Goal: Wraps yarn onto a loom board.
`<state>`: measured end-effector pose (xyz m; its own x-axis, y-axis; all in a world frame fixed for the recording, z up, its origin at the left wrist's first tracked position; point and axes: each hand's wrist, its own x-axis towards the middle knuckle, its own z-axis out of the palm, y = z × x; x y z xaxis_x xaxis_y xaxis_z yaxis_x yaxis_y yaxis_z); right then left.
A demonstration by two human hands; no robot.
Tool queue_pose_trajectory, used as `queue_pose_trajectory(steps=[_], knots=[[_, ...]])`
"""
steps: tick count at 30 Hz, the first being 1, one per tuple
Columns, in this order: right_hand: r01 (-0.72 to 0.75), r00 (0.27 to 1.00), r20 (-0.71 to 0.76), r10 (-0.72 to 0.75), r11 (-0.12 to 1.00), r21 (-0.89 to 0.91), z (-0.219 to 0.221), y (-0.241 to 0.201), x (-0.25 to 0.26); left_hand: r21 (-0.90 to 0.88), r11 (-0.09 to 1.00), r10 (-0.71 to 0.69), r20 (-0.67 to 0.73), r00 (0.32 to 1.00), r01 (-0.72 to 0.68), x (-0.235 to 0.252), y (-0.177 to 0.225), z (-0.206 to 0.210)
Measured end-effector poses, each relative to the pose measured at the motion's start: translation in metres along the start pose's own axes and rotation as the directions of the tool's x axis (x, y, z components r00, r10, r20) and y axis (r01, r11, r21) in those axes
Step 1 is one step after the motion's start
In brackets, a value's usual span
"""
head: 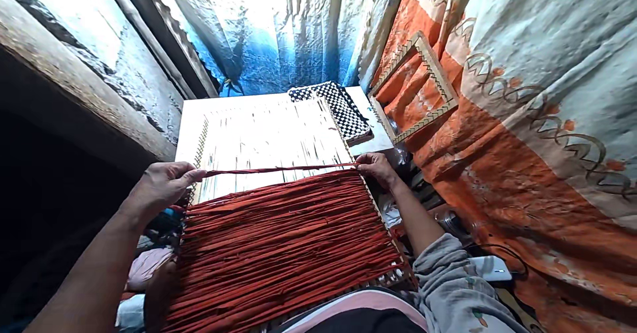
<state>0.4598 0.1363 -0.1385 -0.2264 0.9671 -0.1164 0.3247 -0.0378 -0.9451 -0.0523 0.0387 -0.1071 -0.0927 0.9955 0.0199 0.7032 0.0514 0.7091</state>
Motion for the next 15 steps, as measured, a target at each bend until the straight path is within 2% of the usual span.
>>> queue_pose_trajectory(steps=[5, 8, 12, 15], knots=[[-0.056, 0.996, -0.077, 0.052, 0.997, -0.053, 0.007, -0.001, 0.009, 0.100, 0.993, -0.068, 0.020, 0.998, 0.065, -0.003, -0.018, 0.008], [-0.060, 0.996, -0.079, 0.049, 0.987, -0.151, 0.004, 0.001, 0.002, 0.157, 0.983, -0.095, 0.005, 0.995, 0.094, -0.007, -0.022, 0.011], [-0.121, 0.990, -0.090, 0.106, 0.976, -0.184, -0.001, -0.003, 0.010, -0.018, 0.999, -0.027, 0.014, 1.000, 0.027, -0.012, -0.042, 0.000], [-0.122, 0.992, -0.016, 0.124, 0.930, -0.347, -0.011, -0.015, 0.010, -0.112, 0.994, -0.005, 0.071, 0.997, 0.013, -0.017, -0.060, -0.014]])
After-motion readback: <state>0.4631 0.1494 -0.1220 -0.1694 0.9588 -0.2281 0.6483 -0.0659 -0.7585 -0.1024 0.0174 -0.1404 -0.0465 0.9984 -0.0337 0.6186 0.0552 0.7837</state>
